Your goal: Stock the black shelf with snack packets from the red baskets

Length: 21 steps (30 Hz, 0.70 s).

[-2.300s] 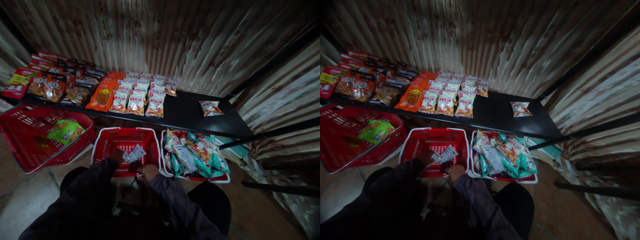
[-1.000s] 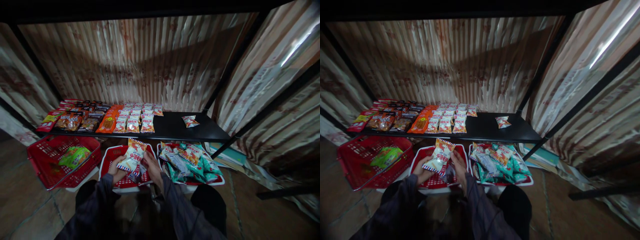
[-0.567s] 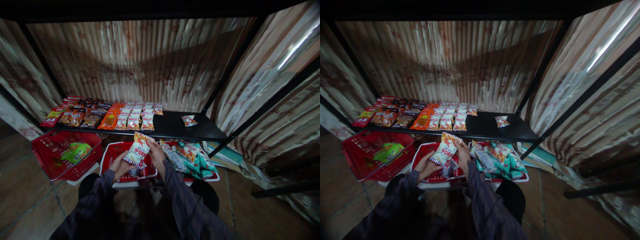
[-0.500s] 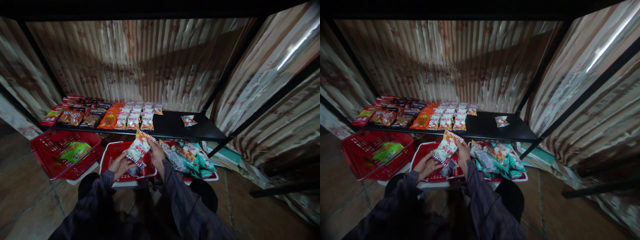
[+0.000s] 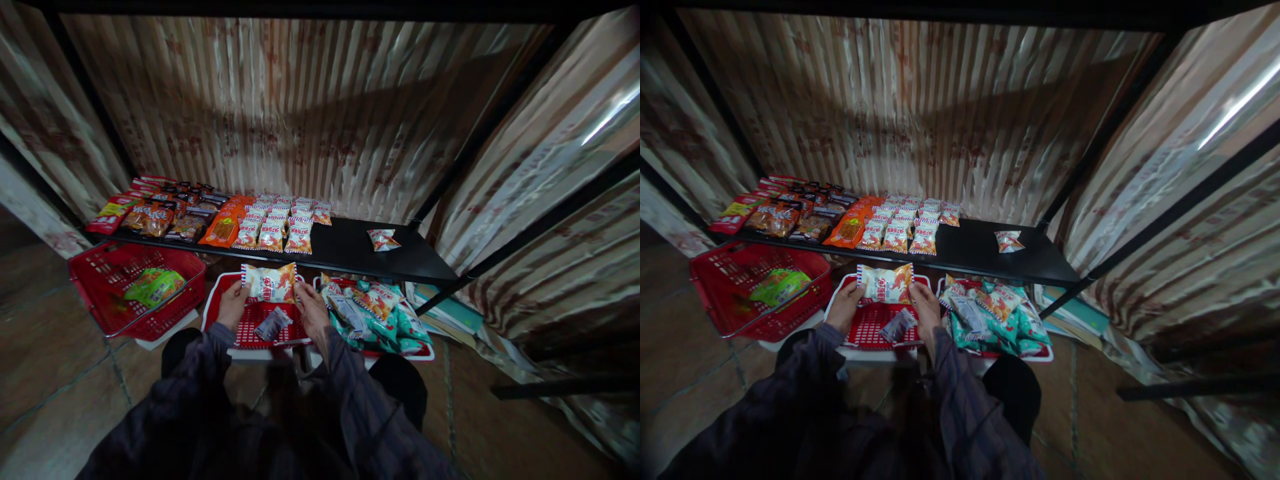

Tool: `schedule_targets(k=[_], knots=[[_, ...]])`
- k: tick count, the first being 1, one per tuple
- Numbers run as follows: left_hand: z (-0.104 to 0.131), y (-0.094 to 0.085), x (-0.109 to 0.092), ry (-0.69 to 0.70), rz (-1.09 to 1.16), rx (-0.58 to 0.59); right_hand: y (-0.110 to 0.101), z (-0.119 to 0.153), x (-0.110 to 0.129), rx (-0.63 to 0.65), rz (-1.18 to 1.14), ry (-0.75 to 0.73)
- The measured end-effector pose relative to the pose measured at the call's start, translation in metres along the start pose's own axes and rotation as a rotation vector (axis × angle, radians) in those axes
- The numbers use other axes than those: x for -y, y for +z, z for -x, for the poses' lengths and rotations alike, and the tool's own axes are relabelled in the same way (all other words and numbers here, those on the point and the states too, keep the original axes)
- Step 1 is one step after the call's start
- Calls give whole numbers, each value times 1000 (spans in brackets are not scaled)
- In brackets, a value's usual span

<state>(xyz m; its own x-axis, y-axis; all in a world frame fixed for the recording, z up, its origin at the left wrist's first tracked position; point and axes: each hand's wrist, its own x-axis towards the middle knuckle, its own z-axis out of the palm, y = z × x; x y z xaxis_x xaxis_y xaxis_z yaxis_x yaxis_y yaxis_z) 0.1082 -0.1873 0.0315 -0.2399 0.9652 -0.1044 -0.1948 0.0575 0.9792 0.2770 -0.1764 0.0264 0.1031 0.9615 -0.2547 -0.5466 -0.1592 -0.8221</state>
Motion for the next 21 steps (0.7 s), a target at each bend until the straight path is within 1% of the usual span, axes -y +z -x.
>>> schedule_targets(k=[3,7,10,15,18,21], knots=[[-3,-4,-11,29,-90,32,-1,-3,3,-14,-4,-10],[-4,-1,-24,71,-181,38,-2,-5,6,-57,-58,-22],[-7,1,-30,98,-220,36,-3,0,6,-56,-91,-30],[-14,4,-29,102,-205,-4,-2,6,6,-94,-141,-95],[-16,10,-25,67,-149,-18,-2,4,7,-123,-157,-109],[-17,16,-25,17,-82,-12,-3,3,8,-139,-148,-96]])
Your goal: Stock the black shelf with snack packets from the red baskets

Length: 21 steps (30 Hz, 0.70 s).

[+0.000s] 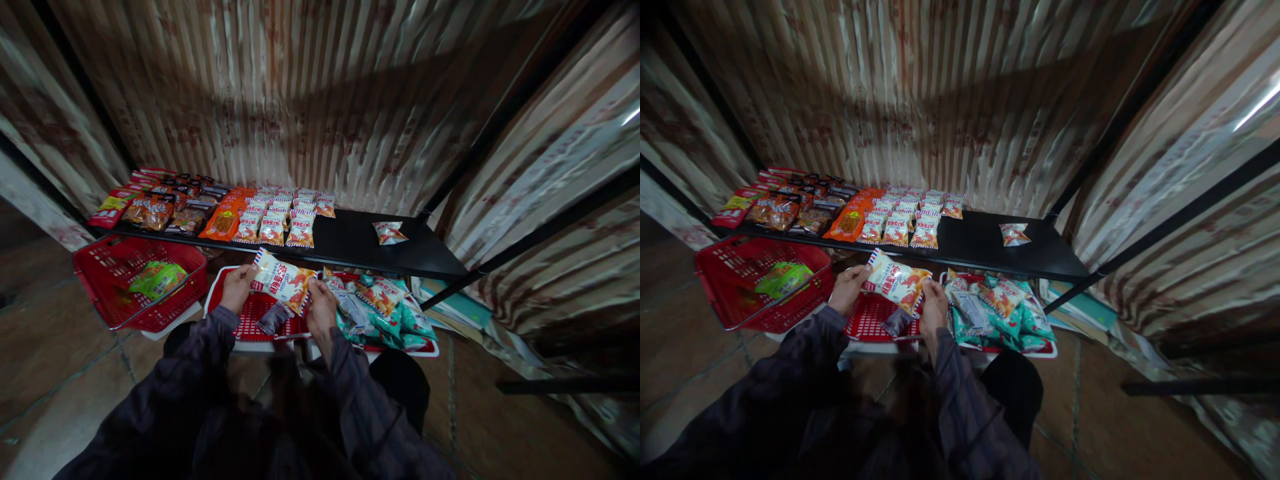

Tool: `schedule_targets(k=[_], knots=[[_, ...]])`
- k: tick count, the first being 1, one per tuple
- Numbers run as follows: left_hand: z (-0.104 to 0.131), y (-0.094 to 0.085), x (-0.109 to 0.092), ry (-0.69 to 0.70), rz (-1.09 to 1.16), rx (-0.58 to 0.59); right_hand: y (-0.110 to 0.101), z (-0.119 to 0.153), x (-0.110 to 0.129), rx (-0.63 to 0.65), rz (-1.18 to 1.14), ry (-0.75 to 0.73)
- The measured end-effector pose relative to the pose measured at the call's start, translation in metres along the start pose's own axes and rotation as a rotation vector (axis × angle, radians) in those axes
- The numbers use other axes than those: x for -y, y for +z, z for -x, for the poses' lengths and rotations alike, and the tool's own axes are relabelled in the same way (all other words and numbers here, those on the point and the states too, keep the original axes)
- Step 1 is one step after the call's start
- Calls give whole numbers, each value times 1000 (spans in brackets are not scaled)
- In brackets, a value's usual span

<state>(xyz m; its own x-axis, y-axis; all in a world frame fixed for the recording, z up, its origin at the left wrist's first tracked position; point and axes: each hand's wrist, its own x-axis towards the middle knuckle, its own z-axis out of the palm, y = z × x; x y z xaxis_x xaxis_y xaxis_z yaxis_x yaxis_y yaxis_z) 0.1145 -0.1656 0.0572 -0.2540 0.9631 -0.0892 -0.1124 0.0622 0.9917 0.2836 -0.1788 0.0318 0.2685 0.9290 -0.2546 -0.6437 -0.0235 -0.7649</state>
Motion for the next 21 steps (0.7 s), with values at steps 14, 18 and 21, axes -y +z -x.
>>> schedule_targets(k=[14,18,21], knots=[[-4,7,-9,-58,200,-12,-1,26,3,-1,-8,134],[-7,10,-11,-27,185,-53,-9,35,-3,66,12,160],[-7,13,-15,-4,164,-82,-12,38,-5,77,-6,163]])
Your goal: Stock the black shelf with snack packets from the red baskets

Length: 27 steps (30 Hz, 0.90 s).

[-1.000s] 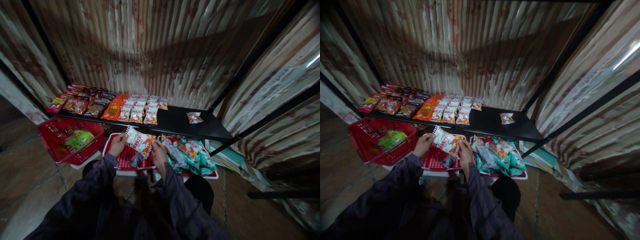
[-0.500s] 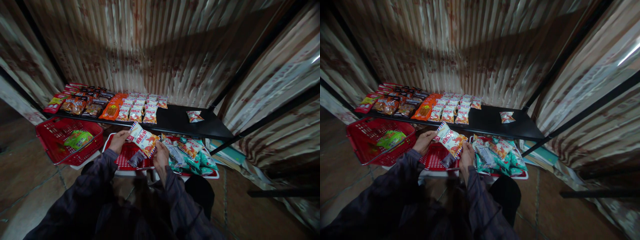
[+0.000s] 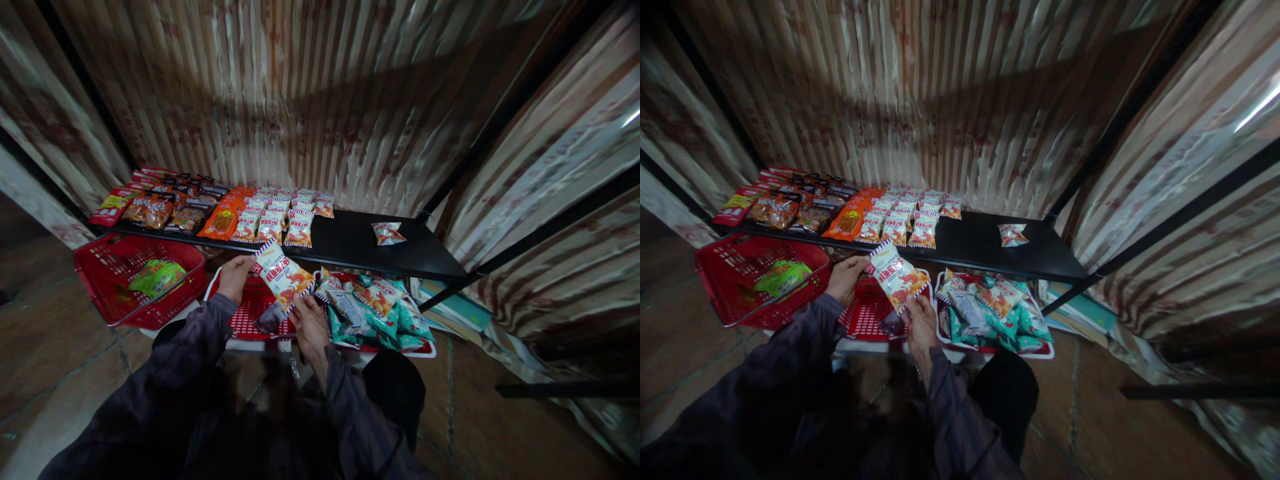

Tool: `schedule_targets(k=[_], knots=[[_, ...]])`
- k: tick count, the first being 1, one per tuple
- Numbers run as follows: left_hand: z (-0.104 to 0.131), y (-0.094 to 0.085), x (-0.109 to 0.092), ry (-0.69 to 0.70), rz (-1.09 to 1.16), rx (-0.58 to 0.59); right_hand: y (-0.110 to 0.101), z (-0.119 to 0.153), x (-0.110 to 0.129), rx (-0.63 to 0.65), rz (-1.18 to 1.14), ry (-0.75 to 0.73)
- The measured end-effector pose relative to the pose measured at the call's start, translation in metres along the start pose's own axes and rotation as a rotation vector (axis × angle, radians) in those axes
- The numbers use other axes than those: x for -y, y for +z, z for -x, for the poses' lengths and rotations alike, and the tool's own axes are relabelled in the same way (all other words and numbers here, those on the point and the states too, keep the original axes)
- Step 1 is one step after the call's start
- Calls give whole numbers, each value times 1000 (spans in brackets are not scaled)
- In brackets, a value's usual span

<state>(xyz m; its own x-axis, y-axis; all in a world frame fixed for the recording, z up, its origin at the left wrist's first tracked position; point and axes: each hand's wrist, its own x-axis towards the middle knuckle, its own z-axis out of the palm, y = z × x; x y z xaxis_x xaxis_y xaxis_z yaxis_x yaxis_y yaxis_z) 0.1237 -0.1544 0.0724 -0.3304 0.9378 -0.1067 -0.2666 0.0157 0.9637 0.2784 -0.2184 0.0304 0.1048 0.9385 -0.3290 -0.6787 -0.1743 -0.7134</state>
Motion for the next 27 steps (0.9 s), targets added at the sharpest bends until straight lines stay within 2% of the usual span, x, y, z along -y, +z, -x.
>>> schedule_targets(k=[10,21,27], knots=[[-1,14,-6,64,-63,-89,-3,3,4,28,63,-12],[8,15,-13,40,-19,-27,-4,22,15,14,165,-16],[11,24,-15,32,-8,3,-15,10,30,35,197,-39]])
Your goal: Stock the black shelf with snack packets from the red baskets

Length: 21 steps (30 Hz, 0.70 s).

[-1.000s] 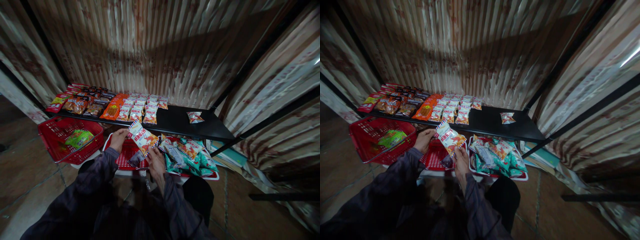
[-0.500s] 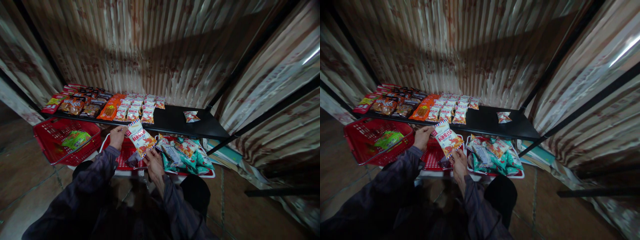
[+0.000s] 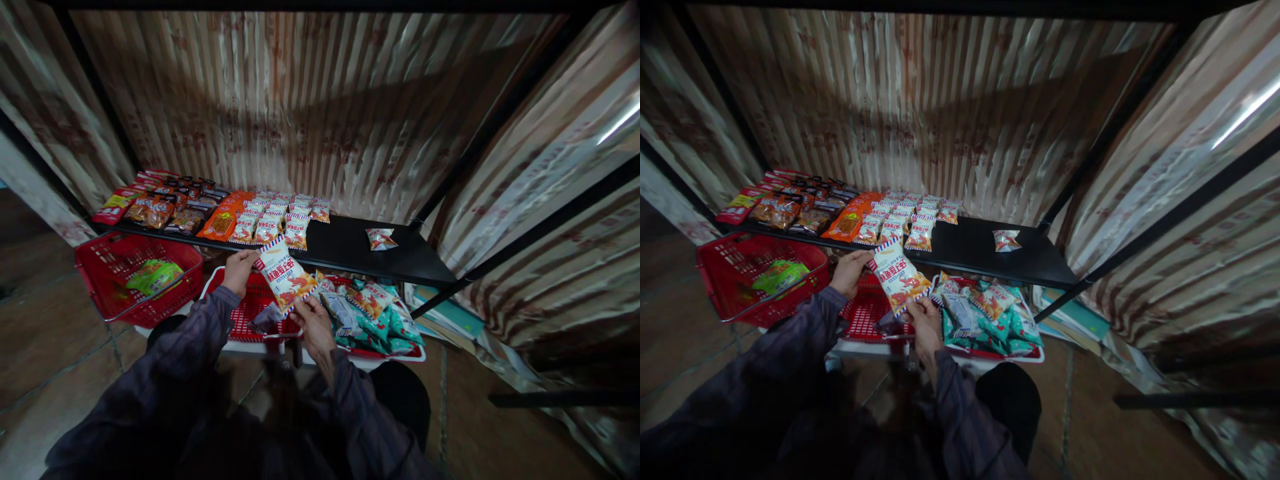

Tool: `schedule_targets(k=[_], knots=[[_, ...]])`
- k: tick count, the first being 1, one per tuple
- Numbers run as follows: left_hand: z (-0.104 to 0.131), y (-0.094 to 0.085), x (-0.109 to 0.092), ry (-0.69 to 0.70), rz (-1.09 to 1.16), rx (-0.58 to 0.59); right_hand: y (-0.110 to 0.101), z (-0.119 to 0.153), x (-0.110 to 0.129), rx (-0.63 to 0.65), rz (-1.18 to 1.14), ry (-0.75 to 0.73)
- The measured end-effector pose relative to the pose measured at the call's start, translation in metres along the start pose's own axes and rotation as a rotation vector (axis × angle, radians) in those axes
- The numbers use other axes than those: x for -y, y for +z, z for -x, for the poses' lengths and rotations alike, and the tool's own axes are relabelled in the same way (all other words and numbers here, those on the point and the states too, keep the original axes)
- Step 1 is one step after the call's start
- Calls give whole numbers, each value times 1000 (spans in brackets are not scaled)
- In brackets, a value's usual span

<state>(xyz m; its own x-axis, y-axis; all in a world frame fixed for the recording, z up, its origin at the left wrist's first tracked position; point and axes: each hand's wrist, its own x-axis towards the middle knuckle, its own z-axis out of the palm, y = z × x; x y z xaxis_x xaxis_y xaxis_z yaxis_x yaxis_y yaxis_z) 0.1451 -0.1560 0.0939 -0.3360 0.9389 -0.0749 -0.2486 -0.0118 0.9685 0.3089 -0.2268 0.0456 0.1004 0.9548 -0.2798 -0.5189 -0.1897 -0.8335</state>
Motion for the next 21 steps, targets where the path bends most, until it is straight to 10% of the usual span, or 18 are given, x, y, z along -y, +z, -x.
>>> schedule_targets(k=[13,21], knots=[[-70,17,37,-43,34,3,-3,-97,15,71,23,22],[-110,25,25,-17,103,7,13,-146,29,136,23,-34]])
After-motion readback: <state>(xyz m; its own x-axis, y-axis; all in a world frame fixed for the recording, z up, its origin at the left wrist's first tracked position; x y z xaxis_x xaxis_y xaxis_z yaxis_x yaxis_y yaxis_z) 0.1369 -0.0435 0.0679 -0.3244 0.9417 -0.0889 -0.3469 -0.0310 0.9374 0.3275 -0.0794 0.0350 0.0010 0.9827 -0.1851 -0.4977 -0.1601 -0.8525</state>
